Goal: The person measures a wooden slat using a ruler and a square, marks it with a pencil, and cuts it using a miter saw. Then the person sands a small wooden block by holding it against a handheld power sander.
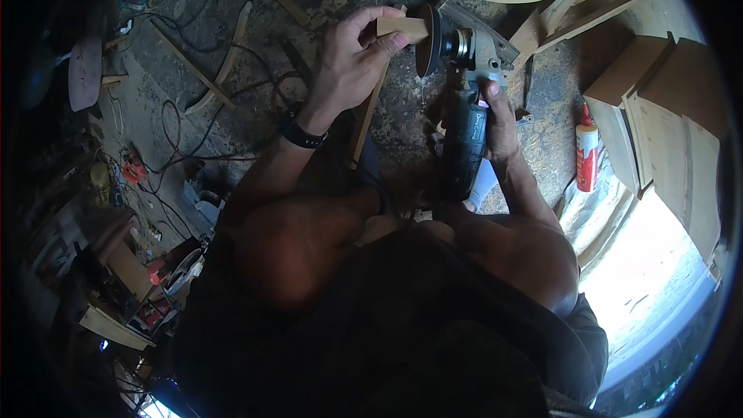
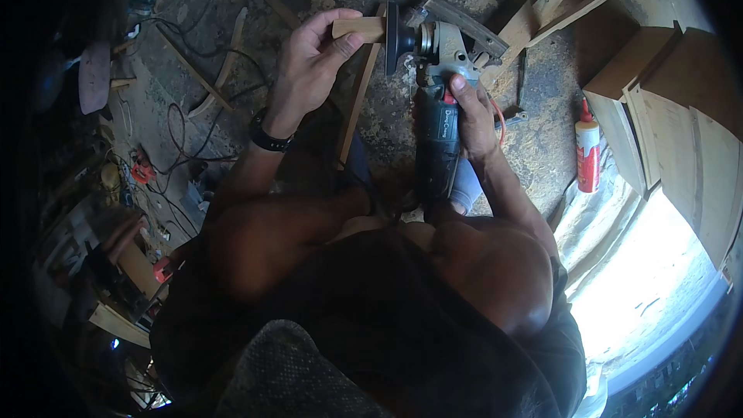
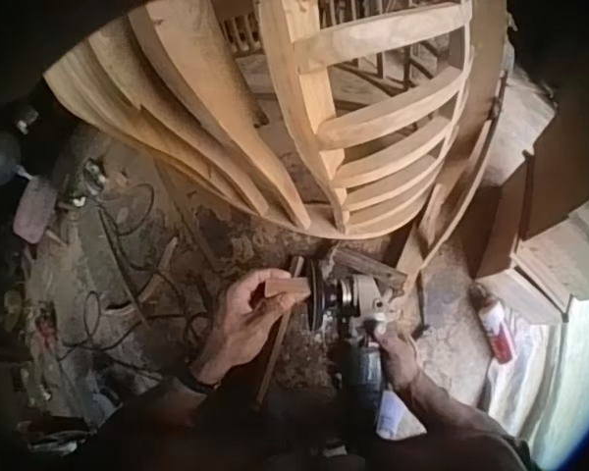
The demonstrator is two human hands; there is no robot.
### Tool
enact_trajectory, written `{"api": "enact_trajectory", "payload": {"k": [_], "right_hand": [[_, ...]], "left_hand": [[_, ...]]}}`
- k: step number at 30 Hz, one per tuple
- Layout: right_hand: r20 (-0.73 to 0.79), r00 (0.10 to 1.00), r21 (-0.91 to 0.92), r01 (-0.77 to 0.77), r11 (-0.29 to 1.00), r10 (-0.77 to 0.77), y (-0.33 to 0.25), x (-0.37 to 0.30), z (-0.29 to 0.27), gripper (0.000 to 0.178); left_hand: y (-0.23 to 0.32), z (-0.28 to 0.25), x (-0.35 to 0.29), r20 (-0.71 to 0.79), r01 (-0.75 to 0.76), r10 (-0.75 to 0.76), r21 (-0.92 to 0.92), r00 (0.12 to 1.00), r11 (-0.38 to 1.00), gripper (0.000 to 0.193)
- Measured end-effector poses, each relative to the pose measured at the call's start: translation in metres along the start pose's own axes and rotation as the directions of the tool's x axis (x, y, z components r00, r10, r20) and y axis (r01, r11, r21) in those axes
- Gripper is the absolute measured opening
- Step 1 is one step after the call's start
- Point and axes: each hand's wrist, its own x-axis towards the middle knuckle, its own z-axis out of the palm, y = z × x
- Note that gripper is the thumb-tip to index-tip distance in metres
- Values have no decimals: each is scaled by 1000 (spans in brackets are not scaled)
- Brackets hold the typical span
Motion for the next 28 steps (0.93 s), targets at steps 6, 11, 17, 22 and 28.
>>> {"api": "enact_trajectory", "payload": {"k": [6, 11, 17, 22, 28], "right_hand": [[24, 1000, 69, -17, 998, 15, -3, -3, 6, 57], [20, 1000, 100, 8, 995, -10, -2, -3, 4, 49], [-6, 1000, 95, -1, 995, 2, 1, -2, 3, 50], [-10, 1000, 58, 11, 998, -11, 2, -3, 0, 52], [38, 999, 69, 1, 998, -4, 2, -2, -1, 59]], "left_hand": [[2, 0, -5, -20, 20, -19, 68, 1000, 997, 34], [2, -1, -6, -11, 17, -15, 162, 1000, 987, 35], [-1, -5, -8, 25, 36, -40, 133, 999, 990, 35], [-10, -7, -8, 15, 27, -30, 135, 999, 991, 33], [-19, -8, -6, -9, 80, -80, -14, 997, 997, 42]]}}
